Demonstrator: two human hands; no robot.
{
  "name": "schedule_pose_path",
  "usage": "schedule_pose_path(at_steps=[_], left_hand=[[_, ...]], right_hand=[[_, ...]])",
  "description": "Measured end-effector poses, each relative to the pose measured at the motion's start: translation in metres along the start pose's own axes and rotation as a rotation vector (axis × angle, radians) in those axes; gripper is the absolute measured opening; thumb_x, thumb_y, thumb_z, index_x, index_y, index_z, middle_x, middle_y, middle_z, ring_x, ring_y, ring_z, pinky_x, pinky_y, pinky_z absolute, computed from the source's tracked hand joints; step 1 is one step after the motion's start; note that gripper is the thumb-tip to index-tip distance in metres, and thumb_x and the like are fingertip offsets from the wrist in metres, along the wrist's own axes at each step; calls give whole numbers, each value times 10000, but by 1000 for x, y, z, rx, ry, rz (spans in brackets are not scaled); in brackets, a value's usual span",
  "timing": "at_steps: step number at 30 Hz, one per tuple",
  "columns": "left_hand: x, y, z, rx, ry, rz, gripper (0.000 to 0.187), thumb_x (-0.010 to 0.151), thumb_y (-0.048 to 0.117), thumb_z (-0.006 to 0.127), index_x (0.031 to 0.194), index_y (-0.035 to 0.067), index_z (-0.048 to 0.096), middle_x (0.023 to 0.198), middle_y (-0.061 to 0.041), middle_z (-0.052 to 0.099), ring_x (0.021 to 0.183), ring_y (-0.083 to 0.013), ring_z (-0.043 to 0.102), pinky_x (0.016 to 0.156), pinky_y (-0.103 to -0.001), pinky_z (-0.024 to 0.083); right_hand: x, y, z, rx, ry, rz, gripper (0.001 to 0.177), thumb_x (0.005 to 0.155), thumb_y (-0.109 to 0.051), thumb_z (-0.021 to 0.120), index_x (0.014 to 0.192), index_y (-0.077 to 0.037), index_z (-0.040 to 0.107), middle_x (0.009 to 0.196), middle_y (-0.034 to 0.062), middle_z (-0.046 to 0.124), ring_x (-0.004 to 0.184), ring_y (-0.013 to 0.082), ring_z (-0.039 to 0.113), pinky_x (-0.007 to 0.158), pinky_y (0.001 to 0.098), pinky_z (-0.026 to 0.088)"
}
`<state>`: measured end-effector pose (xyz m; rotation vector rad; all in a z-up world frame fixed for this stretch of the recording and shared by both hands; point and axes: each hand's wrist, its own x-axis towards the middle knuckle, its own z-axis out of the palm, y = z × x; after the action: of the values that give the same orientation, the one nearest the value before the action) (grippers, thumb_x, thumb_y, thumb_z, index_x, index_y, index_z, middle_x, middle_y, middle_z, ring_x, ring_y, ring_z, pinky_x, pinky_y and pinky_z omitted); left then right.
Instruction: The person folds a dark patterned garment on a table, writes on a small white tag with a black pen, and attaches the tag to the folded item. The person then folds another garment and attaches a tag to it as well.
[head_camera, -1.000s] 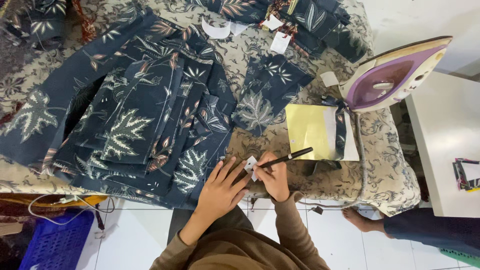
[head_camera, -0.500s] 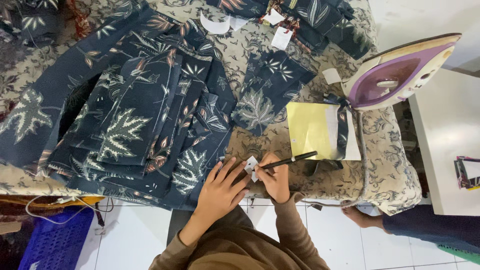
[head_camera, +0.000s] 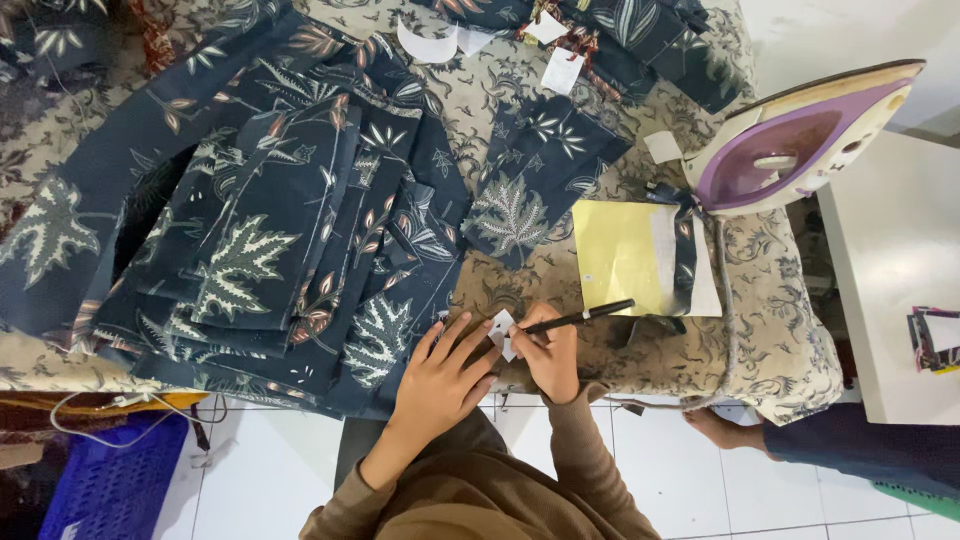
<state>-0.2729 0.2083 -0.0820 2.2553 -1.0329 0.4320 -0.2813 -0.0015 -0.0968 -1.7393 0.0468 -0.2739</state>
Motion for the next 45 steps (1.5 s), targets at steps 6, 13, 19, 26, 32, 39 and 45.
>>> schedule_pose_path(at_steps=[6, 13, 19, 26, 32, 39, 45], left_hand=[[1, 1, 0, -3, -5, -3, 354, 946, 335, 671, 1260, 172, 681, 1460, -72, 571, 1410, -318, 461, 1147, -522, 341], [1, 1, 0, -10, -10, -3, 348, 943, 340, 669, 1250, 177, 684, 1462, -66, 568, 1411, -318, 454, 1146, -515, 336], [2, 0, -1, -2, 5, 0, 355, 942, 334, 667, 1259, 173, 680, 1466, -70, 569, 1414, -312, 454, 1144, -514, 341], [3, 0, -1, -13, 2, -2, 351, 945, 334, 669, 1258, 174, 677, 1470, -71, 567, 1420, -311, 451, 1141, -514, 352], [2, 1, -1, -14, -22, -4, 358, 939, 336, 670, 1256, 170, 677, 1463, -71, 564, 1419, -313, 448, 1136, -520, 350], [3, 1, -3, -8, -5, 1, 377, 941, 336, 667, 1280, 170, 672, 1471, -73, 559, 1418, -311, 449, 1134, -513, 353], [4, 1, -3, -1, -11, -2, 370, 940, 341, 668, 1269, 171, 672, 1461, -68, 566, 1408, -308, 456, 1134, -509, 353]], right_hand=[[-4, 1, -1, -23, 14, 20, 209, 916, 80, 666, 800, -22, 525, 674, 27, 579, 557, 72, 578, 499, 222, 423], [-2, 3, -2, -98, 35, 88, 196, 910, 59, 664, 808, -27, 520, 629, 36, 613, 527, 66, 597, 478, 223, 437], [-2, 1, -2, 83, 46, -47, 196, 945, 78, 636, 831, -26, 515, 683, 49, 596, 552, 69, 584, 492, 219, 422], [-1, -1, 0, -17, 75, 12, 192, 918, 74, 644, 814, -22, 515, 643, 40, 601, 537, 72, 598, 471, 231, 435], [-4, -2, -1, 37, 87, 61, 200, 914, 79, 650, 824, -23, 504, 627, 38, 608, 540, 63, 569, 484, 226, 434], [-2, -1, 1, 88, 141, 16, 194, 914, 76, 641, 815, -24, 508, 661, 28, 617, 569, 67, 608, 493, 221, 456], [-3, -1, 1, 19, 139, 33, 199, 916, 69, 661, 817, -20, 513, 646, 42, 632, 557, 64, 601, 497, 220, 467]])
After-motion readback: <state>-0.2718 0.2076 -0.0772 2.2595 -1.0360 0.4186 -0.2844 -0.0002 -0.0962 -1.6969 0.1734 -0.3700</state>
